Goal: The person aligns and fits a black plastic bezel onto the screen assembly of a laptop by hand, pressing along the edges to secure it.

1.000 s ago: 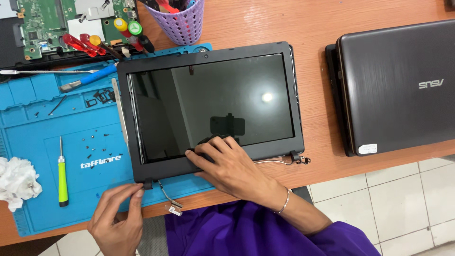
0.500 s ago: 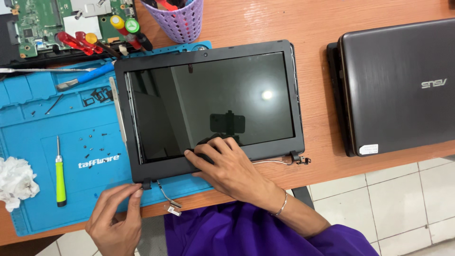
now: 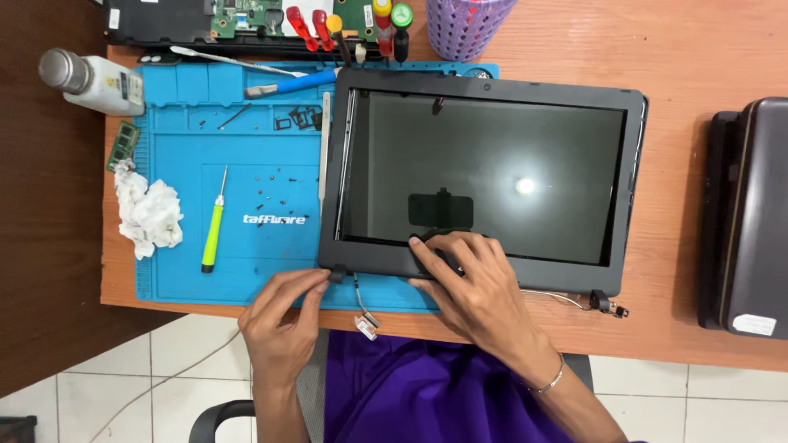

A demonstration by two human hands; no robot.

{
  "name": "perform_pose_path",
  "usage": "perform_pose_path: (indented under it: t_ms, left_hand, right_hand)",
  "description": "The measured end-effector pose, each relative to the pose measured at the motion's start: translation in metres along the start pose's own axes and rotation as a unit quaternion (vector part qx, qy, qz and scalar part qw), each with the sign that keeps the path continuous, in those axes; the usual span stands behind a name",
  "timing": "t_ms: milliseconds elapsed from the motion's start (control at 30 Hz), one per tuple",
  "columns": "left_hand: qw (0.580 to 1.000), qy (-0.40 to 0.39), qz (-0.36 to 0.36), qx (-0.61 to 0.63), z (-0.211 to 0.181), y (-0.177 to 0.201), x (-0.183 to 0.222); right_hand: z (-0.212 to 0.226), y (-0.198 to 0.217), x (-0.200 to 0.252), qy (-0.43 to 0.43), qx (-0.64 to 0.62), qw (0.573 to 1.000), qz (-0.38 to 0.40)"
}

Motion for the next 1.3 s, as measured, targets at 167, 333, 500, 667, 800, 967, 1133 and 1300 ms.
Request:
perform_pose_path:
  t_ms: [167, 333, 500, 667, 800, 967, 1133, 1300]
  left_hand:
    - [0.999, -0.032, -0.024, -0.023, 0.003, -0.001, 0.004]
    - [0.999, -0.039, -0.018, -0.023, 0.004, -0.003, 0.006]
    - [0.995, -0.079, -0.008, -0.062, -0.004, -0.002, 0.004]
    - [0.991, -0.106, -0.010, -0.081, -0.009, -0.002, 0.002]
    - [0.987, -0.122, -0.025, -0.104, -0.011, -0.002, 0.003]
    - [0.989, -0.115, -0.037, -0.086, -0.010, -0.004, 0.005]
    - [0.992, -0.096, -0.048, -0.071, -0.011, -0.004, 0.009]
    - [0.998, -0.027, -0.058, -0.020, -0.004, -0.006, 0.013]
  right_hand:
    - [0.004, 0.002, -0.003, -0.016, -0.015, 1.000, -0.006]
    - [0.004, 0.001, -0.002, -0.030, -0.021, 0.999, 0.001]
    - [0.004, 0.001, 0.000, -0.034, -0.026, 0.999, -0.002]
    - [0.005, 0.001, -0.001, -0.042, -0.034, 0.999, 0.001]
    - [0.005, 0.000, 0.000, -0.042, -0.027, 0.999, 0.002]
    - [0.007, -0.005, 0.002, -0.043, -0.005, 0.999, -0.002]
    - [0.004, -0.008, 0.002, -0.038, -0.010, 0.999, 0.003]
    - [0.004, -0.010, 0.003, -0.039, -0.017, 0.999, 0.001]
Point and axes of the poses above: each hand's wrist, its own x-axis away from the middle knuckle, its own y-axis out of the back of the hand, z = x × y, the point moved 3 cm from there along -x, towards the middle knuckle, and after that the axes turned 5 degrees about -y, right-handed, at the moved point
